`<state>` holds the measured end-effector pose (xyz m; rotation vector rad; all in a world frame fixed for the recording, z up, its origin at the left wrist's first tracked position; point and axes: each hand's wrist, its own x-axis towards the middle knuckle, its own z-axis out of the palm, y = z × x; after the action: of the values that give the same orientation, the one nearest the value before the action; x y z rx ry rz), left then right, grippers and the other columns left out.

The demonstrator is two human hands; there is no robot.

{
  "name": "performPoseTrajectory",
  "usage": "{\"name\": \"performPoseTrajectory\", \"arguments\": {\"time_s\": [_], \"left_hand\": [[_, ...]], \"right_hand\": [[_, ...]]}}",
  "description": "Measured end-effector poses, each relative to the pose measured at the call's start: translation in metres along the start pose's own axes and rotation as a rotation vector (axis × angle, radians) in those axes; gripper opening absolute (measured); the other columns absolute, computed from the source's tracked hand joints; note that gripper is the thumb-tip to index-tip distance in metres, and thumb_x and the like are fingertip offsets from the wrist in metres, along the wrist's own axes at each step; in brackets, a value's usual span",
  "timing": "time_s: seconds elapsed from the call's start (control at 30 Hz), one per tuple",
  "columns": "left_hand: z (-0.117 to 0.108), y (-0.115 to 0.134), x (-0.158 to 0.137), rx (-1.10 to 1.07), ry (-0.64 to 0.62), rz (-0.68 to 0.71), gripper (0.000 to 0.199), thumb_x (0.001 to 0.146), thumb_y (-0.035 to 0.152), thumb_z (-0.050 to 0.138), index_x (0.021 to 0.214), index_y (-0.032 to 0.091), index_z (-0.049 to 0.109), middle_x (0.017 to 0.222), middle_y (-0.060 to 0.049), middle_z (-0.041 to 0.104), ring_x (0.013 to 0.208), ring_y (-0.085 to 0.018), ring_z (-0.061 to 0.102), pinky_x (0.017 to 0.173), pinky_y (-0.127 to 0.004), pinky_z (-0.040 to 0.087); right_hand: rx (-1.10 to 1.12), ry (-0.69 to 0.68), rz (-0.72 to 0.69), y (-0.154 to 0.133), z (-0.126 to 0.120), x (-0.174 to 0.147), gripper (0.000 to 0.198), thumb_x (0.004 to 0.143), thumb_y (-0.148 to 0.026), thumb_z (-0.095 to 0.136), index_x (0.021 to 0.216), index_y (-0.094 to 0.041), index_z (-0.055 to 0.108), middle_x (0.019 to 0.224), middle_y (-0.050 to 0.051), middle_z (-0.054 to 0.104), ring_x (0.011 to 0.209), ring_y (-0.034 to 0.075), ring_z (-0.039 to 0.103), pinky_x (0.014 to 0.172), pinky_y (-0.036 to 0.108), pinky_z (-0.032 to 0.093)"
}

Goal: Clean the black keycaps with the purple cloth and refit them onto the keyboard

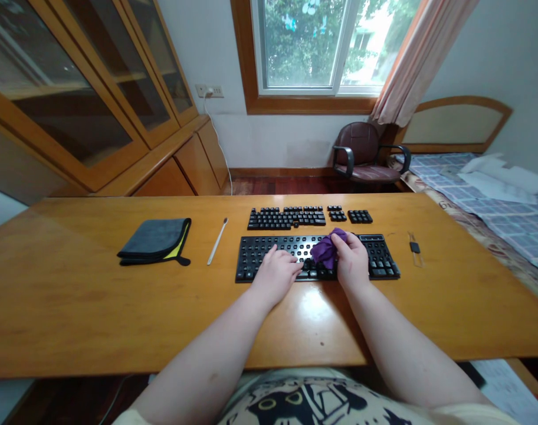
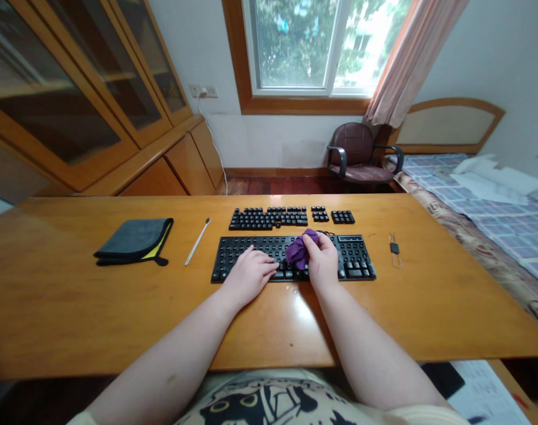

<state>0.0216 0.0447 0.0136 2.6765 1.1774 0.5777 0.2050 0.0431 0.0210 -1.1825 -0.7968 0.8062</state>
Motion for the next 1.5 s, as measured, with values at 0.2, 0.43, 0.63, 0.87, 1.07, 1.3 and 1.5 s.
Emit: {"name": "performPoseTrajectory", "arguments": {"time_s": [0.2,0.43,0.63,0.87,1.07,1.3,1.5], "left_hand": [[0.0060,-0.0035,0.0018,-0.072,0.026,-0.026,0.016,0.082,0.021,0.054,0.088,0.024,0.068,0.087,-0.001,0.070,0.090,-0.016,0.059,0.107,-0.044,0.023],[0.0045,-0.0041,0.0030,-0.105,0.033,-0.058,0.014,0.081,0.018,0.053,0.084,0.023,0.066,0.089,-0.001,0.068,0.090,-0.015,0.059,0.107,-0.044,0.026],[0.0026,-0.0018,0.0040,-0.093,0.007,-0.038,0.011,0.080,0.018,0.054,0.079,0.021,0.064,0.084,-0.001,0.066,0.088,-0.015,0.058,0.108,-0.045,0.022],[0.0009,-0.0025,0.0034,-0.070,0.011,0.016,0.012,0.079,0.017,0.053,0.078,0.021,0.064,0.082,0.000,0.066,0.088,-0.016,0.058,0.110,-0.046,0.018],[0.0006,-0.0013,0.0042,-0.118,-0.006,-0.007,0.011,0.079,0.015,0.053,0.078,0.021,0.062,0.089,-0.001,0.066,0.091,-0.016,0.058,0.108,-0.044,0.024],[0.0010,-0.0023,0.0051,-0.184,0.020,-0.150,0.012,0.082,0.023,0.054,0.087,0.023,0.064,0.090,-0.001,0.067,0.091,-0.016,0.058,0.108,-0.047,0.022],[0.0014,-0.0053,0.0069,-0.262,0.008,-0.269,0.017,0.081,0.031,0.056,0.091,0.027,0.069,0.096,-0.002,0.068,0.098,-0.019,0.058,0.107,-0.053,0.018]], "right_hand": [[0.004,-0.014,0.007,0.0006,0.0007,0.0001,0.027,0.069,-0.039,0.067,0.083,-0.017,0.064,0.074,0.002,0.065,0.065,0.016,0.058,0.061,0.029,0.046],[-0.018,-0.017,0.014,-0.0028,0.0017,-0.0009,0.024,0.070,-0.037,0.066,0.082,-0.017,0.065,0.073,0.001,0.064,0.064,0.014,0.056,0.061,0.028,0.045],[-0.024,-0.022,0.014,-0.0032,0.0016,-0.0013,0.023,0.070,-0.037,0.066,0.081,-0.017,0.064,0.072,0.000,0.064,0.061,0.013,0.055,0.058,0.027,0.044],[-0.010,-0.030,0.020,-0.0021,0.0010,-0.0008,0.022,0.070,-0.037,0.066,0.082,-0.018,0.065,0.073,0.000,0.064,0.063,0.014,0.056,0.059,0.027,0.044],[-0.025,-0.037,0.013,-0.0039,0.0008,-0.0015,0.021,0.070,-0.037,0.065,0.082,-0.019,0.065,0.072,-0.001,0.064,0.062,0.014,0.056,0.059,0.027,0.043],[-0.022,-0.029,0.014,-0.0032,0.0010,-0.0015,0.023,0.070,-0.037,0.066,0.083,-0.018,0.065,0.072,0.000,0.064,0.063,0.014,0.056,0.060,0.027,0.044],[-0.001,-0.024,0.006,-0.0022,0.0013,-0.0010,0.025,0.069,-0.038,0.066,0.083,-0.017,0.064,0.073,0.001,0.064,0.065,0.015,0.056,0.061,0.028,0.045]]}}
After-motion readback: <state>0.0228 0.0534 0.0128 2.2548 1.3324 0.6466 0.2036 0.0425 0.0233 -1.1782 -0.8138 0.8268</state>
